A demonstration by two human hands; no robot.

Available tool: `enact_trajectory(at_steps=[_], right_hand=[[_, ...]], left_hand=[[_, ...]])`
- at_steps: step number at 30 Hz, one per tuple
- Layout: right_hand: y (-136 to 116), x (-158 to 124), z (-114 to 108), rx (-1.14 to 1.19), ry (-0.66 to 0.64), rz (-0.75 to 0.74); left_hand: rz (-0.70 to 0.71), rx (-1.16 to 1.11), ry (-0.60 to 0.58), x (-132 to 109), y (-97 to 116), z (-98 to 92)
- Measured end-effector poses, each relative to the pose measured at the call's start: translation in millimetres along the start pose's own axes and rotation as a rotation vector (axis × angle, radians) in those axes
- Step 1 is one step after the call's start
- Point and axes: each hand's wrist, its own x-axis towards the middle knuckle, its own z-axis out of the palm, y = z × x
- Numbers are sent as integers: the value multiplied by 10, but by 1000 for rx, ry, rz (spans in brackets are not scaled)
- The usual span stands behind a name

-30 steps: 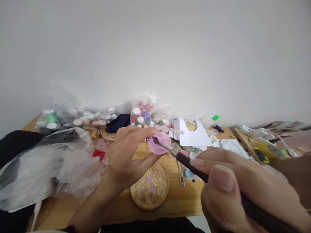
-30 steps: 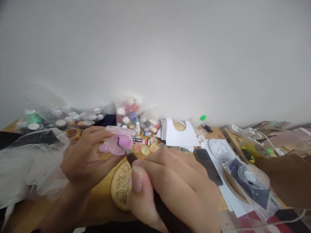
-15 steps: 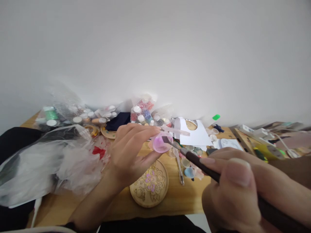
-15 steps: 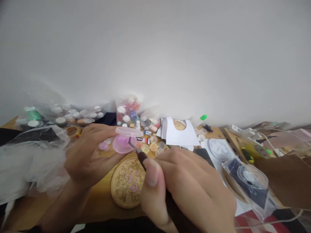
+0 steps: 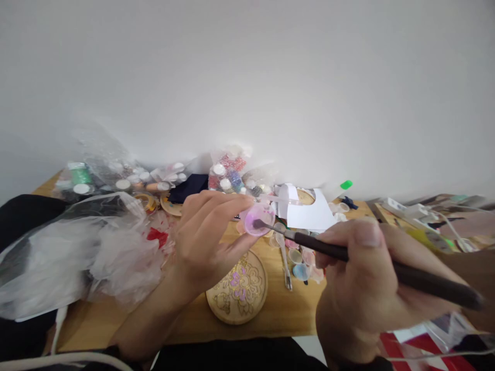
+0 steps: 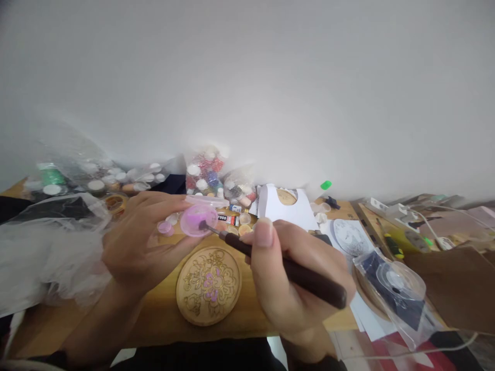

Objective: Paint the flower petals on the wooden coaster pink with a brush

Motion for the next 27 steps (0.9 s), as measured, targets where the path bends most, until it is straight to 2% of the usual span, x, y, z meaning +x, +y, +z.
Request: enact_trajectory(at_steps=[1, 2, 6, 16, 23, 27], right_hand=[[21, -10, 44, 7, 90, -23], [45, -23, 79, 11, 108, -16], [150, -84, 119, 98, 74, 66], [214, -103, 106, 388, 173, 130], [253, -121, 71, 369, 216, 140], [339, -171, 53, 342, 228, 154]], left_hand=[[-7, 5, -2, -3, 1, 1], [-14, 9, -4, -6, 1, 4], [-7, 23, 13, -15, -3, 16], [-28, 29, 22, -13, 17, 38], [-58, 1, 2, -33, 32, 76], [0, -20, -41, -42, 5, 84]])
